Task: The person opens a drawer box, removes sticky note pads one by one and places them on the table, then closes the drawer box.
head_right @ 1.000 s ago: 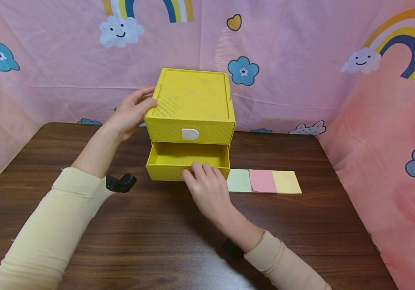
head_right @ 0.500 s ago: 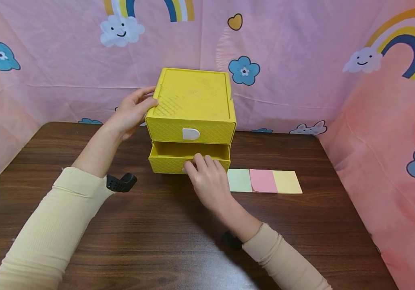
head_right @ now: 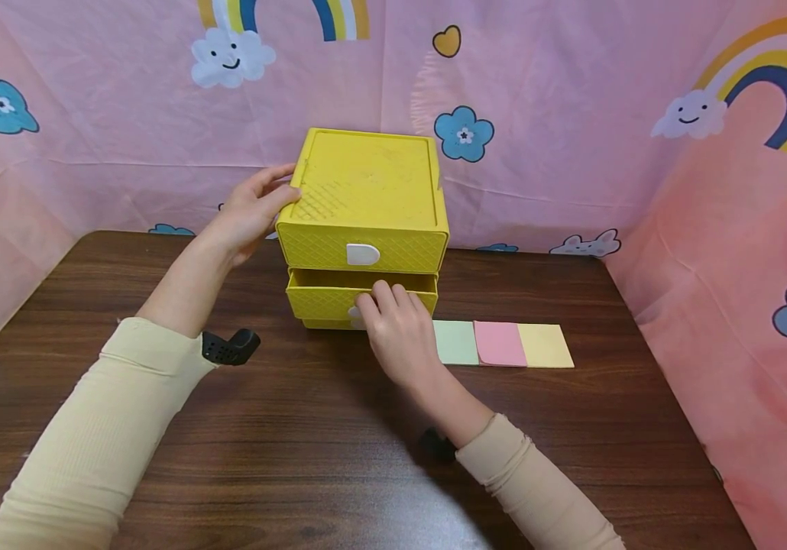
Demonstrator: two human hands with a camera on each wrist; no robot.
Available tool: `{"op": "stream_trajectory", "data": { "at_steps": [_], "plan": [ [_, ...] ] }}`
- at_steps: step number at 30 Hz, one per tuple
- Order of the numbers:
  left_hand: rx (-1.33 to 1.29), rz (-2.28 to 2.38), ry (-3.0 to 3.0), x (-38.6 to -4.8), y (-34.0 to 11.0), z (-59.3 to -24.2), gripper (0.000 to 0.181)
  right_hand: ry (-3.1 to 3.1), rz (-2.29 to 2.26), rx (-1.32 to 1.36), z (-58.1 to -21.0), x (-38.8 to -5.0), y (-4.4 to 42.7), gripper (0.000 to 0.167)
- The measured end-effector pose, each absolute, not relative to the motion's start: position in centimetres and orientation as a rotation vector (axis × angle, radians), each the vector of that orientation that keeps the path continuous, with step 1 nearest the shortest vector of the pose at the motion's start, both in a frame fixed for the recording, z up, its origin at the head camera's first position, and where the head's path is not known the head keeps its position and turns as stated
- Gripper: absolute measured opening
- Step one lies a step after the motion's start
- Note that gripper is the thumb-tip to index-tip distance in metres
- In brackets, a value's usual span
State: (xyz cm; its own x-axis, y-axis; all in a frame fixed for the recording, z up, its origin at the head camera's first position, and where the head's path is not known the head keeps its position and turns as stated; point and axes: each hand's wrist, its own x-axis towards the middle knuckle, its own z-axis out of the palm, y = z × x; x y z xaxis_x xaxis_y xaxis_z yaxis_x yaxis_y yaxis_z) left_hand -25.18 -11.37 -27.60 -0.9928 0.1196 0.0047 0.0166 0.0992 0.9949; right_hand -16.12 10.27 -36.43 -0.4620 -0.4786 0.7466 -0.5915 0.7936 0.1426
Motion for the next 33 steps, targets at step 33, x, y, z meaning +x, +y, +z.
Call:
{"op": "stream_trajectory", "data": {
  "at_steps": [33],
  "plan": [
    [0.138,2.055,2.284,-25.3,-11.3,-27.7,0.056,-2.116,0.231,0.751,-37.0,-18.6,10.1,0.004]
  ]
}}
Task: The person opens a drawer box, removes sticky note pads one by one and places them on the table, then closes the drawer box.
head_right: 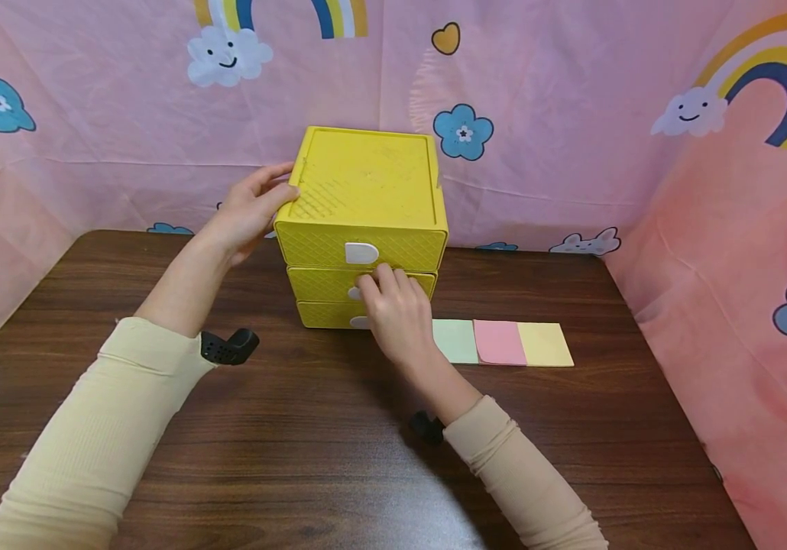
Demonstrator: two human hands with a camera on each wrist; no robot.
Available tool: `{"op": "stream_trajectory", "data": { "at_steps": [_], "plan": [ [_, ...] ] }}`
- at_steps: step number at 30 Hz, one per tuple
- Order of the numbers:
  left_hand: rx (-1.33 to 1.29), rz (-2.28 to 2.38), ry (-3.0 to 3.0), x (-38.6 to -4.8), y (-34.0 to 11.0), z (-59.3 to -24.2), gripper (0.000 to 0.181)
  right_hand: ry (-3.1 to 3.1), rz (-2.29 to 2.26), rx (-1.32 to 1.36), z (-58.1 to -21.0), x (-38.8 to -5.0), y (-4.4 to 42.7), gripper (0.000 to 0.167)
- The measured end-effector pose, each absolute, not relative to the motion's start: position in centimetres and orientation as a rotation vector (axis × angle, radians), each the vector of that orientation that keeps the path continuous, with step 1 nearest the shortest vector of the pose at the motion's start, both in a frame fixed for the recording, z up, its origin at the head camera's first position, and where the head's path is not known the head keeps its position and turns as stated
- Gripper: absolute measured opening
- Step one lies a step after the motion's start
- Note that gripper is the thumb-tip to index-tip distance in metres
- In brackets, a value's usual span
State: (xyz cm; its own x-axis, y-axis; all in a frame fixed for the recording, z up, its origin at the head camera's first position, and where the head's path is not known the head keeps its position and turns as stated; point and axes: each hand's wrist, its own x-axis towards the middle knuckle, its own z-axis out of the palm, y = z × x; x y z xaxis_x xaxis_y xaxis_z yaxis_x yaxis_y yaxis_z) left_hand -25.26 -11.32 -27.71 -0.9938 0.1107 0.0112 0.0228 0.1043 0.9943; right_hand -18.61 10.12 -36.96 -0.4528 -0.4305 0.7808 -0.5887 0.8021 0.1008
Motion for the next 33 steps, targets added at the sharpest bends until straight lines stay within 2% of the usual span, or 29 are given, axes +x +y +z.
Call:
{"op": "stream_trajectory", "data": {
  "at_steps": [13,33],
  "plan": [
    [0.122,2.058,2.278,-25.31,-11.28,-27.72,0.057,-2.145,0.234,0.738,-36.98,-18.93,10.11,0.008],
    [0.111,2.066,2.283,-25.24,-11.24,-27.76,0.055,-2.136,0.176,0.731,-37.01,-18.89,10.10,0.004]
  ]
}}
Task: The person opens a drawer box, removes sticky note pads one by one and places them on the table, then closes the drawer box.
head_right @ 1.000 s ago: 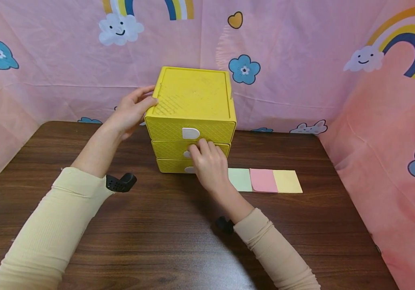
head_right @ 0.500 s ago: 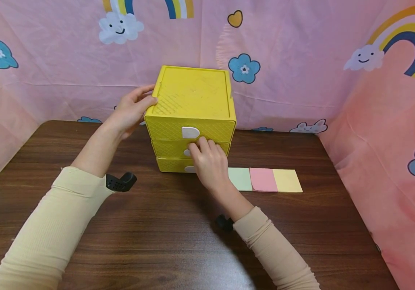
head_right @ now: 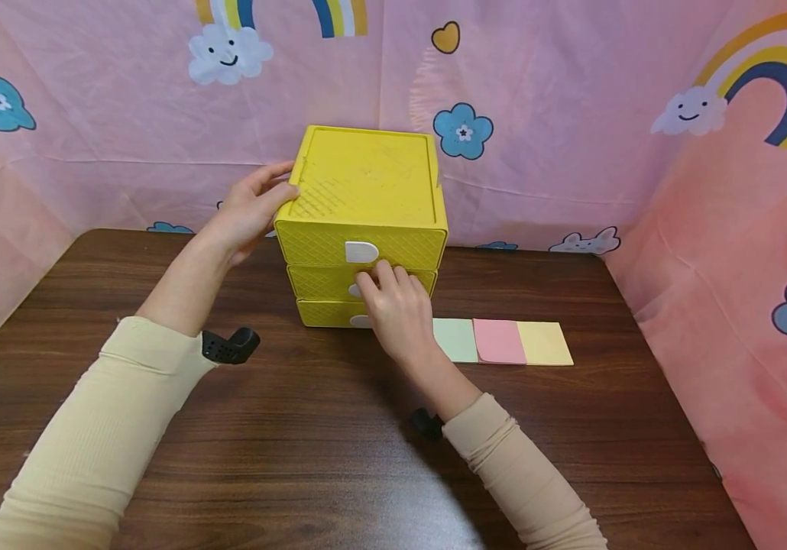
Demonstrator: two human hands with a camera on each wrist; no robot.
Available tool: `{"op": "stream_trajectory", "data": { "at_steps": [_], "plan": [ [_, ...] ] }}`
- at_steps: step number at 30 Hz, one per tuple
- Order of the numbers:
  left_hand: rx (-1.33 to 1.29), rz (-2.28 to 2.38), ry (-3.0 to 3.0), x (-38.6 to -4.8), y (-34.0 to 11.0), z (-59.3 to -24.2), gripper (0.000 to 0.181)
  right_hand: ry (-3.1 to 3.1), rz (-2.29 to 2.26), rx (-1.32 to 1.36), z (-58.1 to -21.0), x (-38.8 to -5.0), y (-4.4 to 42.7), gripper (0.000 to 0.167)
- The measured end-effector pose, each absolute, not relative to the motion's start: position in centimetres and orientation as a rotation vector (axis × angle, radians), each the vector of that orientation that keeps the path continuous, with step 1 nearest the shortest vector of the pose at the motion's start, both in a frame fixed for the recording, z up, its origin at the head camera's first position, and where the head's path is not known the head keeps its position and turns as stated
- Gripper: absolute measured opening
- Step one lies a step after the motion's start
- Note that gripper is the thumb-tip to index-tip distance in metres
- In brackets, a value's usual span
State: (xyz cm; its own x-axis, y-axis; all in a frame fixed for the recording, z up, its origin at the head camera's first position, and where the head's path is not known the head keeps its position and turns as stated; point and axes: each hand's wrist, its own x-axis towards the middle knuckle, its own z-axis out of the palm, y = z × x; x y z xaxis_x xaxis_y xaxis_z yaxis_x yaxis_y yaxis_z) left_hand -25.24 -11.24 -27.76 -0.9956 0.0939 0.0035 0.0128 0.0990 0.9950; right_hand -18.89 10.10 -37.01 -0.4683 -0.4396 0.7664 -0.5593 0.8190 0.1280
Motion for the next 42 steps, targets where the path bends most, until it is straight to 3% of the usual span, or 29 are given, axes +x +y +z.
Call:
{"op": "stream_trajectory", "data": {
  "at_steps": [26,42],
  "plan": [
    [0.140,2.055,2.291,-25.2,-11.3,-27.8,0.055,-2.195,0.269,0.838,-37.2,-16.6,11.5,0.026],
    [0.126,2.041,2.285,-25.4,-11.4,-27.8,0.056,-2.341,0.236,0.846,-39.3,-17.0,11.6,0.026]
  ]
}}
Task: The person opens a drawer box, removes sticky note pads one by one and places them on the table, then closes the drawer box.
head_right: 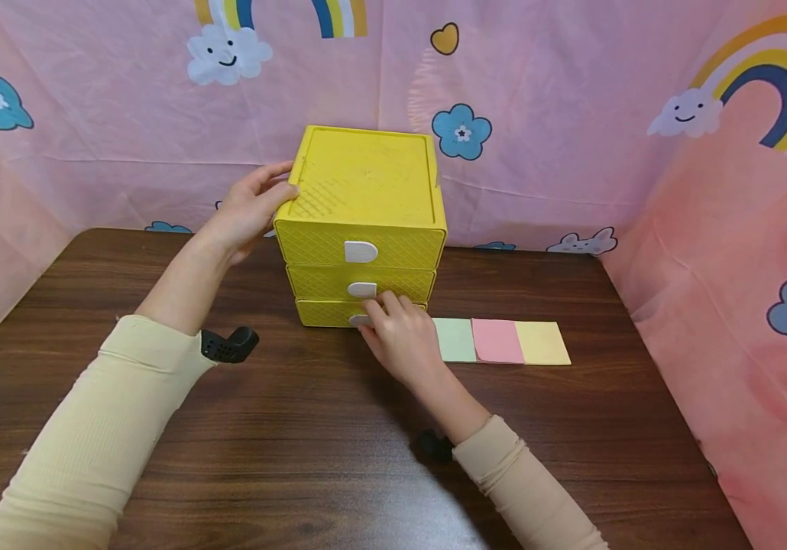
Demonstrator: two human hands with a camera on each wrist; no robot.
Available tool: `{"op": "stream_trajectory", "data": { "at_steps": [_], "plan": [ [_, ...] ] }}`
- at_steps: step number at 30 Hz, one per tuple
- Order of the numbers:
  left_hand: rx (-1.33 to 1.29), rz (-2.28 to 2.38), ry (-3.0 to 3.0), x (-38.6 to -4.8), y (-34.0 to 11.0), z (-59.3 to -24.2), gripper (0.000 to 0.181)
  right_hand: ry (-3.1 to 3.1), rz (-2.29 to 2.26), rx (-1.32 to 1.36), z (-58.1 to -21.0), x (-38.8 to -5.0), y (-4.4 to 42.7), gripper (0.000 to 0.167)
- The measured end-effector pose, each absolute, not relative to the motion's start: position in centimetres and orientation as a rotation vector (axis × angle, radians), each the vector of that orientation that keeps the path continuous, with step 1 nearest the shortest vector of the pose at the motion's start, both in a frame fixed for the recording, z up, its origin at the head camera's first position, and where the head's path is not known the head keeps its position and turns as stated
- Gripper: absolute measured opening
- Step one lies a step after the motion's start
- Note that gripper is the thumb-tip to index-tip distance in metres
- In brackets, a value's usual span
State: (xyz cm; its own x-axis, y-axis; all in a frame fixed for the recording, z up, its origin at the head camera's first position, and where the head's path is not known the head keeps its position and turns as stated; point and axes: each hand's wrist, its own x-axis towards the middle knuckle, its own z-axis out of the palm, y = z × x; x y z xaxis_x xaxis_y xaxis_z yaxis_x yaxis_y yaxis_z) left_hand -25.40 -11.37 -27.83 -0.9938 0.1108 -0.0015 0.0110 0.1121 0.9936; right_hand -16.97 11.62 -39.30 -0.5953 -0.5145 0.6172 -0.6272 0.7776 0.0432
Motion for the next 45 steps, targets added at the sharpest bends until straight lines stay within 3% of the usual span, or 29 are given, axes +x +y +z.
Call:
{"op": "stream_trajectory", "data": {
  "at_steps": [45],
  "plan": [
    [0.119,2.046,2.283,-25.3,-11.3,-27.8,0.056,-2.357,-0.001,0.818,-40.4,-17.2,10.0,0.019]
  ]
}}
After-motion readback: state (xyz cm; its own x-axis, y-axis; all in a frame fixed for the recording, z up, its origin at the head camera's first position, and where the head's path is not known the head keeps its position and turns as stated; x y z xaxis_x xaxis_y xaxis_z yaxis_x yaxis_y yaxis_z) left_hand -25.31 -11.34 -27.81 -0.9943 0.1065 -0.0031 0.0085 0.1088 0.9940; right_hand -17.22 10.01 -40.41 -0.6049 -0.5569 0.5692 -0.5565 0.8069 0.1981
